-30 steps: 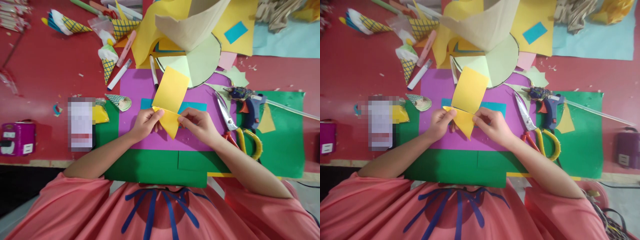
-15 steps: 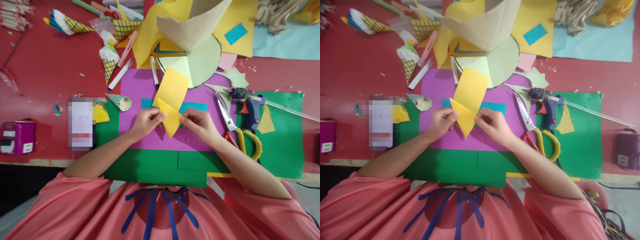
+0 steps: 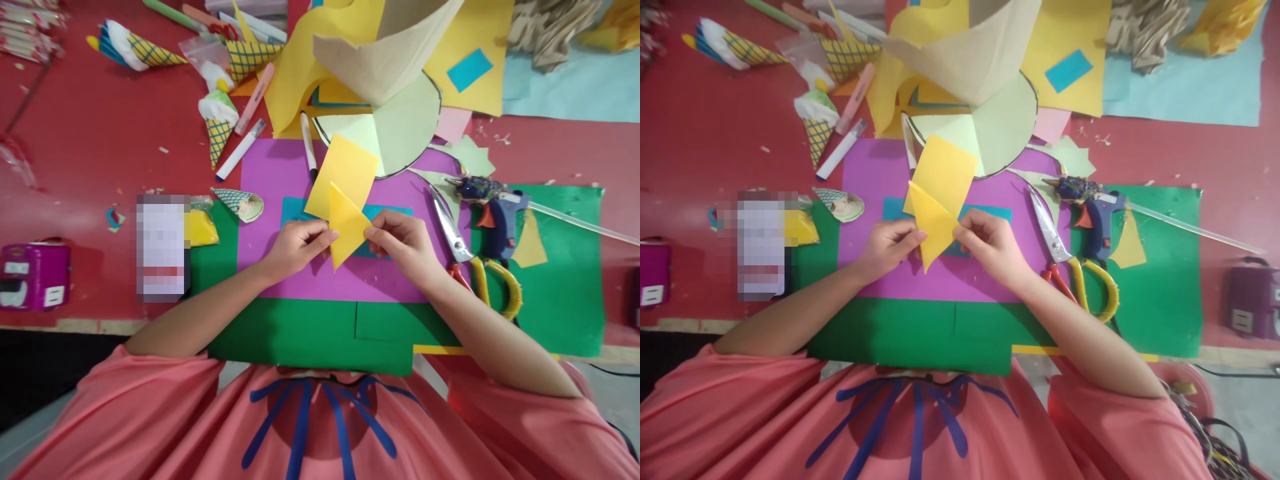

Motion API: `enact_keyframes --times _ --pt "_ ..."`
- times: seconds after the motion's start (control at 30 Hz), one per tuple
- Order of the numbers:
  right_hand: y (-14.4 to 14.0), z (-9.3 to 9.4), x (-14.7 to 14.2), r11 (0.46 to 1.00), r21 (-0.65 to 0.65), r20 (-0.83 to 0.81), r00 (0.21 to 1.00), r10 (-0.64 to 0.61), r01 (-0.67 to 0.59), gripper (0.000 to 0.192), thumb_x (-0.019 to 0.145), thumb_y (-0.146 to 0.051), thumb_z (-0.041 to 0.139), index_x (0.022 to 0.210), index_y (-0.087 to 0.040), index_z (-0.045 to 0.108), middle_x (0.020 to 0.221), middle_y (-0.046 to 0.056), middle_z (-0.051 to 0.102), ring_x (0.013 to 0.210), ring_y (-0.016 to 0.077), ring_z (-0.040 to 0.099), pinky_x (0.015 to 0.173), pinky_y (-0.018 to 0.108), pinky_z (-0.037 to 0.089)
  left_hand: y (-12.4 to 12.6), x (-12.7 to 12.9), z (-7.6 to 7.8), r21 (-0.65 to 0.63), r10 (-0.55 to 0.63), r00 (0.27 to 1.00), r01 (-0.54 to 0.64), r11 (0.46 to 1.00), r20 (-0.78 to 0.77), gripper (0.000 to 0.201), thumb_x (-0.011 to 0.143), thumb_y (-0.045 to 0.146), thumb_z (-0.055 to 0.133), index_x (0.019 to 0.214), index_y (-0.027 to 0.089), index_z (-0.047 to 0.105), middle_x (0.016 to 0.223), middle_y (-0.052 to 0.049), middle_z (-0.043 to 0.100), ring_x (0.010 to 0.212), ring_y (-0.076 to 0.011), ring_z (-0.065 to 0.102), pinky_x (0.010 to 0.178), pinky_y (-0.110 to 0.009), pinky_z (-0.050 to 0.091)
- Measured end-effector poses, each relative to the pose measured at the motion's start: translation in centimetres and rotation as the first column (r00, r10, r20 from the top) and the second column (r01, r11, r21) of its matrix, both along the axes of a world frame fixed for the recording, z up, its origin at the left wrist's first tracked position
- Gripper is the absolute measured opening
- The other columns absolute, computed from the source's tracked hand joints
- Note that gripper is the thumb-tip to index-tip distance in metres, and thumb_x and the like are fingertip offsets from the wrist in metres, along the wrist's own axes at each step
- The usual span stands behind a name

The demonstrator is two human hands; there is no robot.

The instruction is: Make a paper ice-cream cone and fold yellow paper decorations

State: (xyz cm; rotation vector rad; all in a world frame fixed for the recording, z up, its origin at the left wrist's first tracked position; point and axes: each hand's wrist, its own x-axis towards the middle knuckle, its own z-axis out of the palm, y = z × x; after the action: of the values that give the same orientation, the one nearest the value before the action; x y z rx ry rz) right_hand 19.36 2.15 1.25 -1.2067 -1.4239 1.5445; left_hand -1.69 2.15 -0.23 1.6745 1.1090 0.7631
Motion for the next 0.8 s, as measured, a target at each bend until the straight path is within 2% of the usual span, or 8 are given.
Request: enact_keyframes --times 0.1,0.17,0.37,0.63,0.8 --pt "0.02 0.04 -0.02 1.000 -0.025 0.002 1.000 0.005 -0.005 0.022 0.086 -0.026 0.059 0.066 -0.018 0.052 0.056 -0.004 0.053 0.050 0.0073 0.047 0.049 0.024 0.036 0.00 0.12 0.30 -0.020 0.051 0.999 -0.050 0.999 0.020 0.051 0.091 0.051 0.054 0.054 0.017 0.044 0.044 0.006 0.043 0.041 -0.0047 0.039 0.043 -0.020 0.030" --pt "0.07 0.08 -0.01 0.999 -0.043 -0.008 1.000 -0.004 0.004 0.022 0.086 -0.026 0.059 0.066 -0.019 0.051 0.055 -0.004 0.054 0.049 0.0069 0.046 0.048 0.023 0.036 -0.03 0.12 0.28 -0.031 0.048 0.999 -0.047 0.998 0.026 0.050 0.090 0.052 0.055 0.055 0.017 0.044 0.044 0.007 0.041 0.041 -0.0047 0.038 0.042 -0.020 0.029" --pt "0.14 0.00 -0.05 0.997 -0.058 -0.049 0.998 -0.047 0.045 0.022 0.086 -0.028 0.062 0.068 -0.019 0.052 0.055 -0.005 0.055 0.048 0.0067 0.047 0.047 0.022 0.037 -0.03 0.02 -0.21 -0.095 -0.037 0.998 0.042 0.995 0.057 0.043 0.091 0.048 0.056 0.062 0.017 0.054 0.053 0.003 0.060 0.043 -0.0048 0.050 0.043 -0.017 0.036" --pt "0.18 0.14 -0.10 0.991 -0.074 -0.045 0.992 -0.116 0.113 0.023 0.085 -0.030 0.065 0.068 -0.019 0.052 0.053 -0.004 0.056 0.046 0.0063 0.047 0.046 0.022 0.037 0.01 -0.05 -0.05 -0.106 -0.063 0.997 0.066 0.992 0.034 0.043 0.091 0.049 0.056 0.064 0.016 0.057 0.057 0.000 0.065 0.047 -0.0057 0.056 0.047 -0.017 0.041" --pt "0.20 0.18 -0.09 0.990 -0.068 -0.041 0.991 -0.127 0.124 0.022 0.086 -0.026 0.062 0.068 -0.019 0.052 0.054 -0.004 0.056 0.046 0.0061 0.048 0.046 0.021 0.037 -0.07 0.01 0.01 -0.080 -0.059 0.997 0.063 0.995 0.048 0.042 0.092 0.047 0.055 0.064 0.016 0.056 0.057 0.001 0.064 0.042 -0.0044 0.053 0.043 -0.016 0.038"
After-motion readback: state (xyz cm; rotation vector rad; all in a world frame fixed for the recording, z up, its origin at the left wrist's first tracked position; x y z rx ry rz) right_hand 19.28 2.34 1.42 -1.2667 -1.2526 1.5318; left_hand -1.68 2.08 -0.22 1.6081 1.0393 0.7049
